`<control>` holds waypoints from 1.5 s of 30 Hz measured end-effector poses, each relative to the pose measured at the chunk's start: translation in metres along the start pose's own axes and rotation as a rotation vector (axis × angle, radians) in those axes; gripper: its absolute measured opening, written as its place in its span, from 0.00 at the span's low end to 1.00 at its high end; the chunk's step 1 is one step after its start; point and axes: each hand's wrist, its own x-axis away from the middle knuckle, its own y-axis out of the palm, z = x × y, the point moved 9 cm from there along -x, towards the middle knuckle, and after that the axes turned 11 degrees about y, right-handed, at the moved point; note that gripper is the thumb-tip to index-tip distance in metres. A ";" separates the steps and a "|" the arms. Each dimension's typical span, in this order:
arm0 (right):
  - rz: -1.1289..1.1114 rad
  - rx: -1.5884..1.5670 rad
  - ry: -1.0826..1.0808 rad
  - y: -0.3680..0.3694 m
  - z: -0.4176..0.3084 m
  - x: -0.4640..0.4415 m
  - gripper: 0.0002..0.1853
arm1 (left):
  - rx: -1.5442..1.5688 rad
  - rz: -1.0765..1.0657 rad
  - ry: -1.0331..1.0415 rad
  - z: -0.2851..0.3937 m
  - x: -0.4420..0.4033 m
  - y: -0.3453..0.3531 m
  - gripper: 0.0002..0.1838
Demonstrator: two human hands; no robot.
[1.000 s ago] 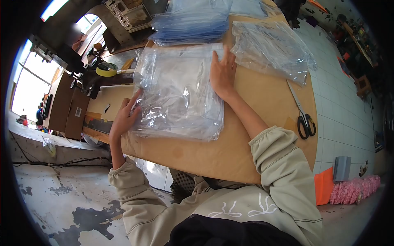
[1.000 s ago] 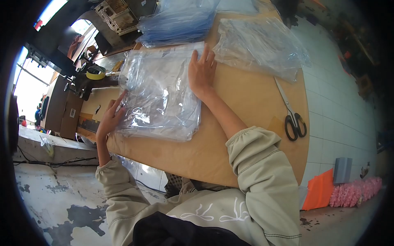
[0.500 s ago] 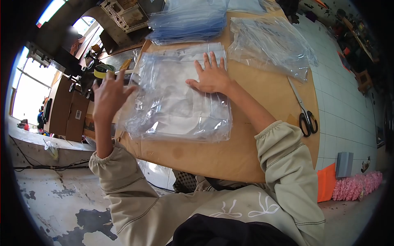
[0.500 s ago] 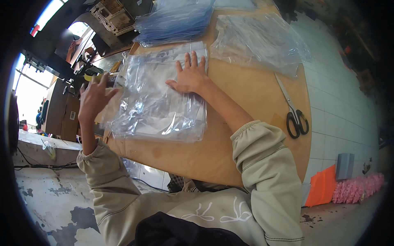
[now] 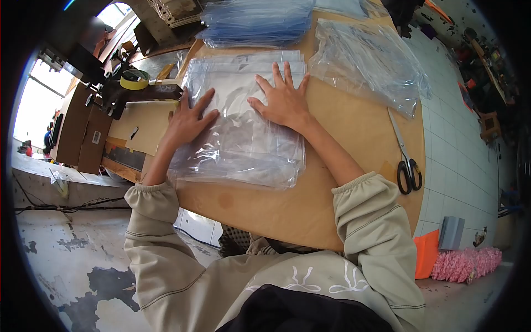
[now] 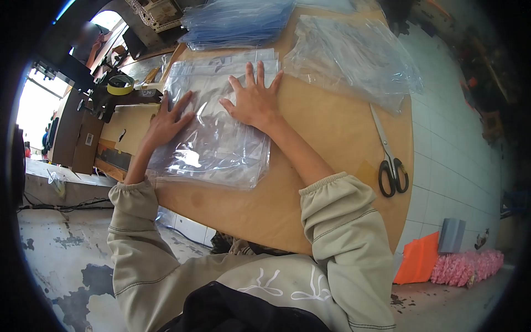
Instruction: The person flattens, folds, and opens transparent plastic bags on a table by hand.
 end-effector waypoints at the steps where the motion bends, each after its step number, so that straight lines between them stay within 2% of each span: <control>1: 0.002 -0.068 0.019 -0.005 0.002 -0.002 0.39 | 0.072 0.027 0.004 -0.006 0.000 -0.007 0.34; 2: 0.098 -0.189 0.055 -0.017 0.010 0.000 0.39 | 0.082 -0.065 0.009 -0.011 0.006 -0.009 0.33; 4: 0.290 -0.429 0.124 -0.040 0.036 0.015 0.40 | 0.211 -0.167 0.195 -0.020 0.024 -0.021 0.32; 6: 0.256 -0.842 0.120 -0.062 0.049 0.059 0.42 | 0.379 -0.148 0.227 -0.021 0.059 -0.043 0.32; 8: -0.180 -1.313 0.466 -0.038 0.049 0.105 0.47 | 0.694 0.073 0.068 -0.043 0.093 -0.041 0.31; 9: -0.212 -1.361 0.431 -0.030 0.039 0.118 0.48 | 0.851 0.185 -0.020 -0.055 0.104 -0.035 0.30; 11: -0.279 -1.454 0.362 -0.015 0.016 0.134 0.50 | 1.118 0.273 -0.070 -0.065 0.111 -0.014 0.30; 14: -0.183 -1.056 0.319 -0.026 -0.013 0.135 0.48 | 1.409 0.291 -0.076 -0.059 0.115 -0.007 0.31; 15: -0.191 -1.021 0.271 -0.024 -0.015 0.134 0.46 | 1.486 0.281 -0.063 -0.054 0.114 -0.008 0.32; 16: -0.197 -0.987 0.223 -0.020 -0.011 0.134 0.44 | 1.383 0.284 -0.067 -0.057 0.113 -0.004 0.31; 19: -0.113 -0.731 0.096 -0.017 -0.009 0.134 0.38 | 0.679 0.318 0.051 -0.051 0.109 -0.019 0.30; 20: -0.073 -0.622 0.055 -0.019 -0.012 0.136 0.36 | 0.540 0.334 0.034 -0.053 0.106 -0.020 0.29; 23: 0.197 0.045 -0.143 -0.053 -0.034 0.137 0.34 | -0.203 0.148 -0.177 -0.030 0.109 -0.038 0.28; 26: 0.203 0.462 -0.348 -0.050 -0.060 0.129 0.33 | -0.367 0.289 0.087 0.015 0.089 -0.058 0.27; 29: -0.002 0.050 -0.395 -0.043 -0.062 0.105 0.30 | -0.164 0.241 -0.001 0.023 0.061 -0.030 0.28; 30: 0.141 0.002 -0.392 -0.036 -0.056 0.095 0.29 | -0.154 0.243 0.013 0.012 0.054 -0.005 0.30; 33: 0.113 -0.062 -0.359 -0.019 -0.043 0.099 0.29 | -0.197 0.272 -0.023 0.021 0.059 -0.008 0.32; 36: -0.055 0.074 -0.306 -0.014 -0.046 0.094 0.30 | -0.198 0.221 -0.079 0.023 0.060 -0.006 0.32; 39: -0.618 0.376 -0.312 -0.017 -0.075 0.056 0.31 | -0.210 0.217 -0.111 0.025 0.058 -0.005 0.32; 41: -0.540 0.236 -0.491 0.005 -0.106 0.015 0.29 | -0.223 0.219 -0.119 0.023 0.059 -0.003 0.32; 44: -0.206 0.040 -0.616 0.035 -0.142 -0.039 0.27 | -0.237 0.213 -0.116 0.024 0.058 -0.004 0.33; 45: -0.157 0.055 -0.606 0.049 -0.140 -0.046 0.27 | -0.241 0.221 -0.120 0.025 0.058 -0.005 0.33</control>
